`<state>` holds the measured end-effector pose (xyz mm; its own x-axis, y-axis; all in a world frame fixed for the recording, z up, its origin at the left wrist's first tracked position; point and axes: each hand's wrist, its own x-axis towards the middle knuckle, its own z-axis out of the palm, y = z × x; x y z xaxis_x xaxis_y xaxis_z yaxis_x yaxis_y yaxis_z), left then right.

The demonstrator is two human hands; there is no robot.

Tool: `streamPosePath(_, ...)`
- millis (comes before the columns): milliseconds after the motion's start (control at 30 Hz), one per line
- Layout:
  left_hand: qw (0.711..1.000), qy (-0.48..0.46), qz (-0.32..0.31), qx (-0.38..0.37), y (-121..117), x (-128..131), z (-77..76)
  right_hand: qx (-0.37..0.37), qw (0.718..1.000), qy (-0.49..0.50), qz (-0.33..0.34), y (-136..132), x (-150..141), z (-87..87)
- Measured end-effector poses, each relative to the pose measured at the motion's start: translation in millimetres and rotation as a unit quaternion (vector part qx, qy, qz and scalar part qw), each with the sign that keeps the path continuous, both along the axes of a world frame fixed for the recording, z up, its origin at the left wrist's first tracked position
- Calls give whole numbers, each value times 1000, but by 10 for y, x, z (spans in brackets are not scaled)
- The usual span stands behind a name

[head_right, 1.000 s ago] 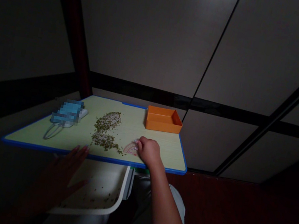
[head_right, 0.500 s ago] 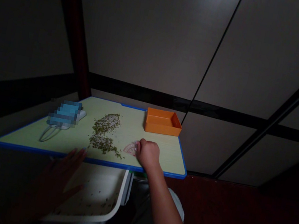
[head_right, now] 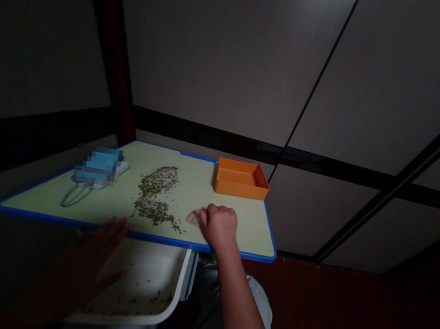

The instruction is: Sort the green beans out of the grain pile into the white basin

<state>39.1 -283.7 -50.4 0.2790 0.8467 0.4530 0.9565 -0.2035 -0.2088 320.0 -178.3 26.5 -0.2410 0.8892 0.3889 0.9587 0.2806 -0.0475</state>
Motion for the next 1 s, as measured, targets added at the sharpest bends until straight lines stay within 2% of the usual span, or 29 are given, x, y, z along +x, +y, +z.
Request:
streamPosePath(133,1000,-12,0,-5,-1,-2,-18,-4,1000,0,11,-21,4,-2)
streamPosePath(433,999,-9,4,-32,-29,4,33,-65,998,19,-15,-8,14,-2)
streamPosePath(633,1000,7,7,-21,-42,-14,32,-91,994,56,-18,5,39,-7)
streamPosePath(1000,997,-36,-61,-4,32,-98,-18,-96,991,91,1,2,62,-12)
